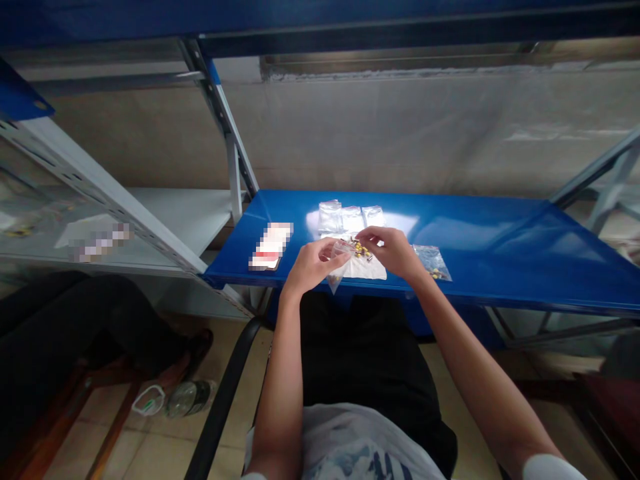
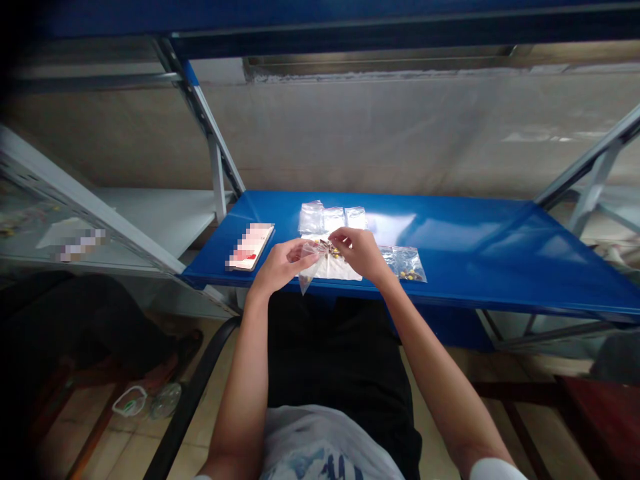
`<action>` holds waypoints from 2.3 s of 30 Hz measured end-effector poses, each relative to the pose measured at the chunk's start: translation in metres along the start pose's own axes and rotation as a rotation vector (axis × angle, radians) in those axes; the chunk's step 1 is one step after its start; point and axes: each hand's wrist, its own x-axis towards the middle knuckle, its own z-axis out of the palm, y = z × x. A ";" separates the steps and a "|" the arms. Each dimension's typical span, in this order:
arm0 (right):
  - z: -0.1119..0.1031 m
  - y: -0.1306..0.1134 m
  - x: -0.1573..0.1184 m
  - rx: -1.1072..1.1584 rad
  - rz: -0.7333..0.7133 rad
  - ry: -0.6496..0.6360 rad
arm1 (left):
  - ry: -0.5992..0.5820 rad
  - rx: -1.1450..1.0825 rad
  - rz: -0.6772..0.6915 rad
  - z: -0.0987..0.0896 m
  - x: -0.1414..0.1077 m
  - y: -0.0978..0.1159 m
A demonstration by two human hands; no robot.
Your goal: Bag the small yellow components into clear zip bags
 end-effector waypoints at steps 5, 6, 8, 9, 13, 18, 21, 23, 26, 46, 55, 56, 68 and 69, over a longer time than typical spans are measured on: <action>0.014 0.026 -0.002 -0.305 0.044 -0.131 | 0.037 0.008 -0.021 -0.003 0.000 -0.005; 0.017 0.028 -0.003 -0.329 0.032 -0.142 | 0.041 0.010 -0.021 -0.003 0.000 -0.006; 0.021 0.030 -0.004 -0.359 0.011 -0.158 | 0.049 0.014 -0.019 -0.004 -0.001 -0.007; 0.023 0.030 -0.004 -0.367 0.010 -0.163 | 0.054 0.018 -0.018 -0.004 -0.001 -0.007; 0.027 0.030 -0.004 -0.377 0.031 -0.176 | 0.063 0.034 -0.024 -0.005 -0.001 -0.007; 0.032 0.027 -0.006 -0.439 0.060 -0.196 | 0.073 0.046 -0.018 -0.005 -0.001 -0.007; 0.033 0.026 -0.007 -0.497 0.059 -0.204 | 0.092 0.057 -0.010 -0.004 -0.001 -0.007; 0.030 0.024 -0.006 -0.489 0.057 -0.184 | 0.107 0.058 -0.005 -0.004 -0.001 -0.006; 0.018 0.018 -0.002 -0.370 0.035 -0.071 | 0.116 0.078 -0.008 -0.003 -0.001 -0.005; -0.015 -0.037 -0.010 0.195 -0.065 -0.196 | 0.182 0.054 0.087 0.008 0.003 0.009; -0.020 -0.038 -0.010 0.247 -0.033 -0.091 | 0.176 -0.197 0.061 0.002 0.001 0.009; -0.020 -0.038 -0.010 0.271 -0.026 -0.070 | 0.195 -0.212 0.056 0.002 0.001 0.010; -0.017 -0.034 -0.009 0.396 0.146 0.004 | 0.247 -0.203 0.090 0.003 0.004 0.006; -0.016 -0.033 -0.008 0.391 0.150 0.007 | 0.248 -0.195 0.096 0.003 0.004 0.005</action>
